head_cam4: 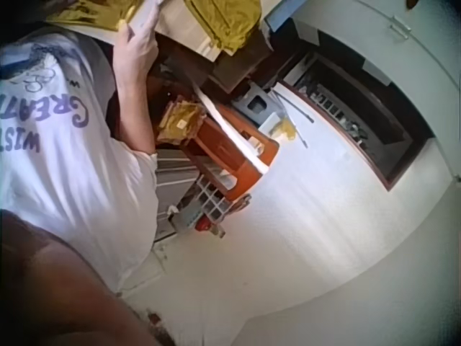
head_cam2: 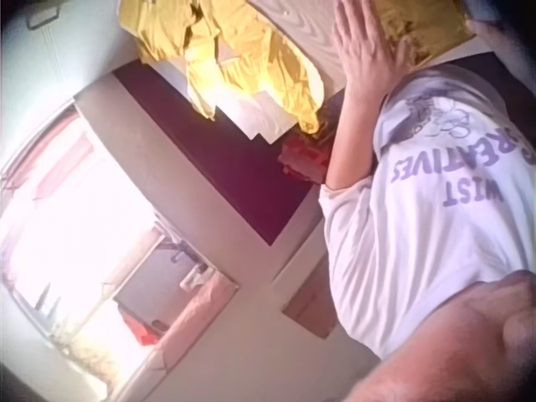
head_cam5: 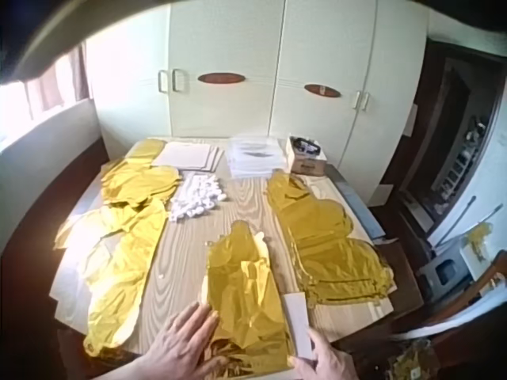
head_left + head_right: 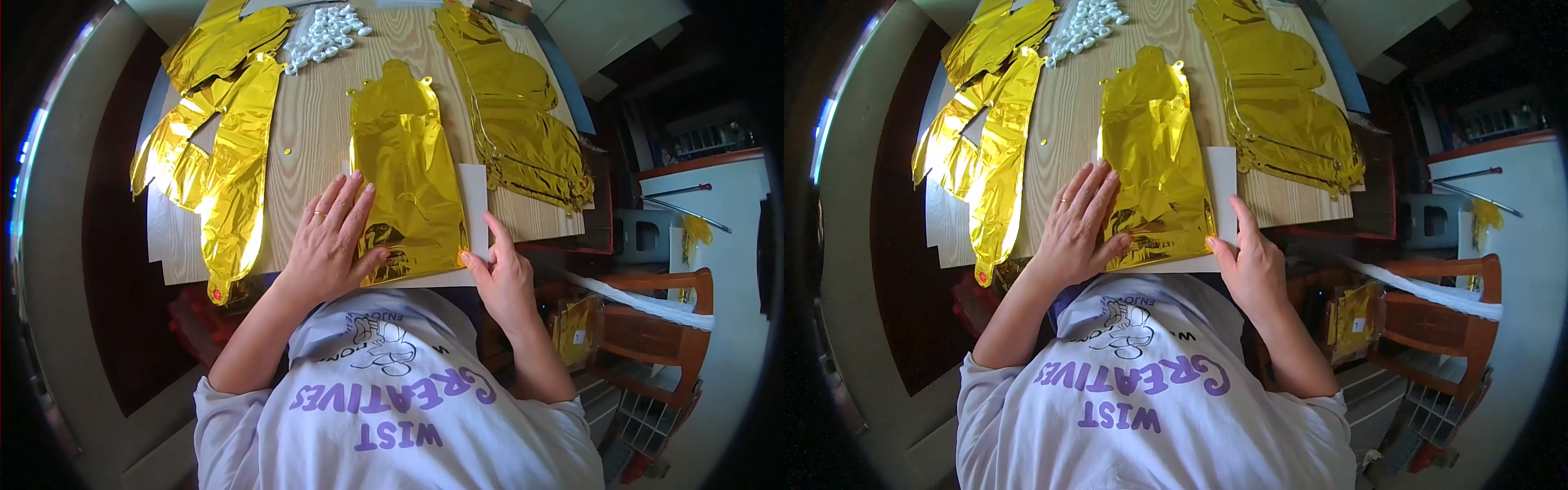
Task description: Fold gold foil decorations and package them at a workstation.
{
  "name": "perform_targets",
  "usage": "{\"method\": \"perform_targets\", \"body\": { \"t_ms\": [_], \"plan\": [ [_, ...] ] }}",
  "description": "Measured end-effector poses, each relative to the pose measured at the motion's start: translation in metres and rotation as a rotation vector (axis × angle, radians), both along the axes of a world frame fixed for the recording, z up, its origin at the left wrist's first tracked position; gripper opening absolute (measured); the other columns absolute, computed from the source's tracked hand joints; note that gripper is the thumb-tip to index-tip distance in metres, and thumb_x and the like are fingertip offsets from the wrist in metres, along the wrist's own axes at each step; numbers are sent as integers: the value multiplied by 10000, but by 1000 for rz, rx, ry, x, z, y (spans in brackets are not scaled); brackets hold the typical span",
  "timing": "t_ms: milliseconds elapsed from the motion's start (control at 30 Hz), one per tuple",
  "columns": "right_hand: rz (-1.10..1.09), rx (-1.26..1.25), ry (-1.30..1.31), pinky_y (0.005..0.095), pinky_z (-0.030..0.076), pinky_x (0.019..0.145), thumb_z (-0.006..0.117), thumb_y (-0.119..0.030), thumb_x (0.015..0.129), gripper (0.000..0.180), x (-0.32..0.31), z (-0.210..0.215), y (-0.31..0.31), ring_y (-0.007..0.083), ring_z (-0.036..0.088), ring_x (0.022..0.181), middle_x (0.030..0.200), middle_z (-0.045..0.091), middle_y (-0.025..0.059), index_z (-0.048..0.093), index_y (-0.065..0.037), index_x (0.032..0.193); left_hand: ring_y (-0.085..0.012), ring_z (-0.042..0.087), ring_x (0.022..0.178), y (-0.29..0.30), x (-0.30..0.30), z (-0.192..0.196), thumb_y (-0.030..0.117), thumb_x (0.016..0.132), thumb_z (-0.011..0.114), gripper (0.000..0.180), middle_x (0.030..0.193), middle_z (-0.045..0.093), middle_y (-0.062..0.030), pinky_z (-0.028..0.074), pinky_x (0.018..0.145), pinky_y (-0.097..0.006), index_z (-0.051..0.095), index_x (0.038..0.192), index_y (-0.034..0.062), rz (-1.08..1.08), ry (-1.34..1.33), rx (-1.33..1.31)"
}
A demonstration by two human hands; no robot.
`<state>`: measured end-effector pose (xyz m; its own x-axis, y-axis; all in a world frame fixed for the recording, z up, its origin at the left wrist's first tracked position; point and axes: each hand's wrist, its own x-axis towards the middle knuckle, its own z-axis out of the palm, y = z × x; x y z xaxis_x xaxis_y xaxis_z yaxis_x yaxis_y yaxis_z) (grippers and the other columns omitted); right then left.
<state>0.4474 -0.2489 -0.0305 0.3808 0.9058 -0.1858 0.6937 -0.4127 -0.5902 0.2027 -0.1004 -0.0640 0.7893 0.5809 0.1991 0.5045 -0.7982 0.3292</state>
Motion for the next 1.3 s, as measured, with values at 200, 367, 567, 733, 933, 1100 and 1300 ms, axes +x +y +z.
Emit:
{"method": "perform_targets", "body": {
  "t_ms": [200,367,567,733,933,1100,1300],
  "plan": [
    [77,149,-5,444,572,787,684,-82,902,625,3,-11,-13,427,704,925,1223,655,261,437,-38,1475,-388,397,1433,0,-6,5,570,930,598,849,1571,386,-234,316,1147,-492,392,1532,8,2,9,23],
    [19,186,177,384,585,767,606,-1,928,500,8,-21,-14,341,718,847,1305,636,213,512,-21,1419,-389,432,1390,-4,-17,9,624,922,577,875,1551,421,-200,318,1122,-502,380,1546,43,-23,47,-16],
    [-102,227,460,261,557,653,555,20,978,388,-3,-27,-14,99,616,666,1191,677,129,578,-11,1364,-360,478,1310,-17,-22,19,593,873,647,839,1403,521,-157,354,1080,-511,458,1493,62,46,39,10],
    [-149,269,435,257,515,625,575,12,977,387,-8,-39,-18,97,585,670,1125,683,108,591,-20,1362,-380,477,1326,-13,-21,14,449,858,716,712,1412,525,-174,355,1103,-524,534,1424,58,-69,-86,63],
    [-82,374,394,220,448,608,605,2,972,382,-7,-46,-19,70,474,644,929,614,46,610,-29,1352,-404,480,1327,-3,-16,10,235,848,727,587,1416,528,-182,376,1119,-513,563,1381,52,-133,-106,-83],
    [-131,362,562,193,396,598,641,-15,971,420,-4,-52,-22,29,430,658,837,554,-18,567,-24,1384,-410,454,1373,4,-14,9,155,842,696,546,1451,515,-187,349,1156,-518,583,1365,46,-126,-103,-82],
    [-182,398,773,187,406,629,688,-45,958,599,-2,-50,-21,25,471,685,822,565,-5,379,6,1468,-408,457,1396,1,-13,3,108,837,668,540,1473,509,-195,335,1179,-532,592,1369,61,-126,-125,-114]
  ]
}}
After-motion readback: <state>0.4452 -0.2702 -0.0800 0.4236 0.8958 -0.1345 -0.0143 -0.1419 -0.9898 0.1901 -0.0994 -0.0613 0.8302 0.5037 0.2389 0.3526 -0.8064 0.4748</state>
